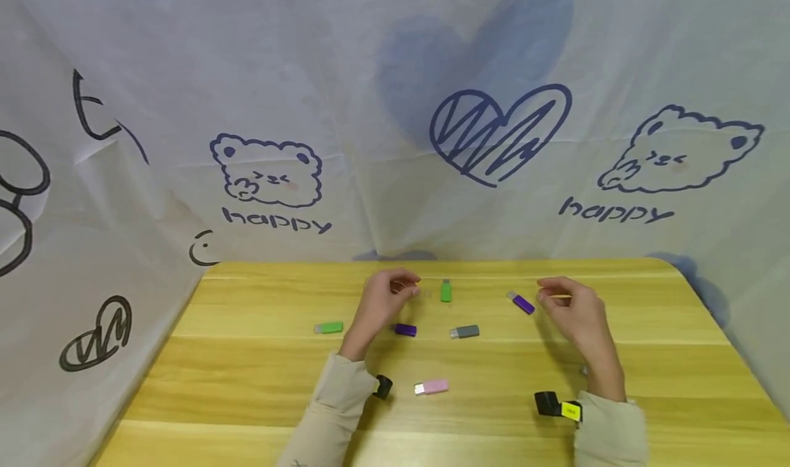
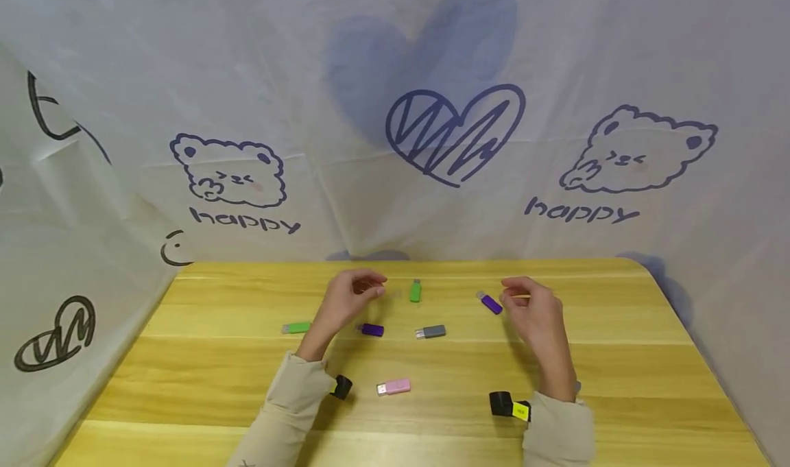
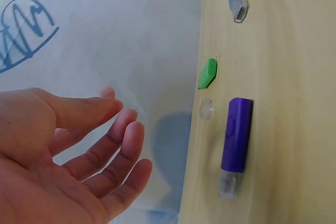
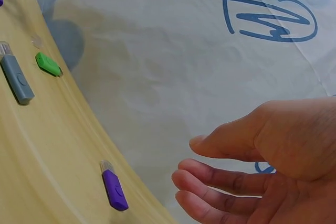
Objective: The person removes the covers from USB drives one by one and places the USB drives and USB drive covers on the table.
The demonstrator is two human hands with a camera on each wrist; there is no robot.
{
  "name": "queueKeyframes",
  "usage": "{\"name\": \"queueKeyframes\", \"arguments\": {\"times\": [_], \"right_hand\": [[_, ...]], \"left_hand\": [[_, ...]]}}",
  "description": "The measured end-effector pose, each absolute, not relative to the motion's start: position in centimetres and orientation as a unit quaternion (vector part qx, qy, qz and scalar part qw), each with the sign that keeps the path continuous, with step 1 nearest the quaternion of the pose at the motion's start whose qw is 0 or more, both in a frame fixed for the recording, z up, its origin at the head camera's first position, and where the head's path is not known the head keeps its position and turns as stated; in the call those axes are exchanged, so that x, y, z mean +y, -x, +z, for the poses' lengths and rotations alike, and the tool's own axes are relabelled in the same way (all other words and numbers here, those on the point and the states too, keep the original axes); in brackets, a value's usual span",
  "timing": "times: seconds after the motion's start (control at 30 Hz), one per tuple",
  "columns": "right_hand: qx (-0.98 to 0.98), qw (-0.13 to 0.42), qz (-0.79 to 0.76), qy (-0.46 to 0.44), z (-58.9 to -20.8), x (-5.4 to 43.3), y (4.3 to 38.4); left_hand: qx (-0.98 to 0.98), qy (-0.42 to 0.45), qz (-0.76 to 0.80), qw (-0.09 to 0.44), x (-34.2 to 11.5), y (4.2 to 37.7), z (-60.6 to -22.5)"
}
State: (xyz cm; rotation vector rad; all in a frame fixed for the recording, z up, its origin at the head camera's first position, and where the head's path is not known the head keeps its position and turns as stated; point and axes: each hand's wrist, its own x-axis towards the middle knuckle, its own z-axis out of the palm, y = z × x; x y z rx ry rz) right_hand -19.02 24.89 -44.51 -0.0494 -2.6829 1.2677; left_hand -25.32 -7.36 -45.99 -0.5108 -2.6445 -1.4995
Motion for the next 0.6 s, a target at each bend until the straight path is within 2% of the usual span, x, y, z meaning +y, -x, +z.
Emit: {"name": "queueKeyframes", "arguments": {"times": [0.2,0.6], "right_hand": [[-0.899,0.091,0.428,0.002,-45.2,23.9,19.4],[-0.91,0.066,0.41,0.019,-46.4,23.3,19.8]], "left_hand": [[-0.84,0.135,-0.52,0.076,-8.8,24.0,-46.3],[-0.826,0.128,-0.543,0.076,-9.2,23.5,-46.2]]}}
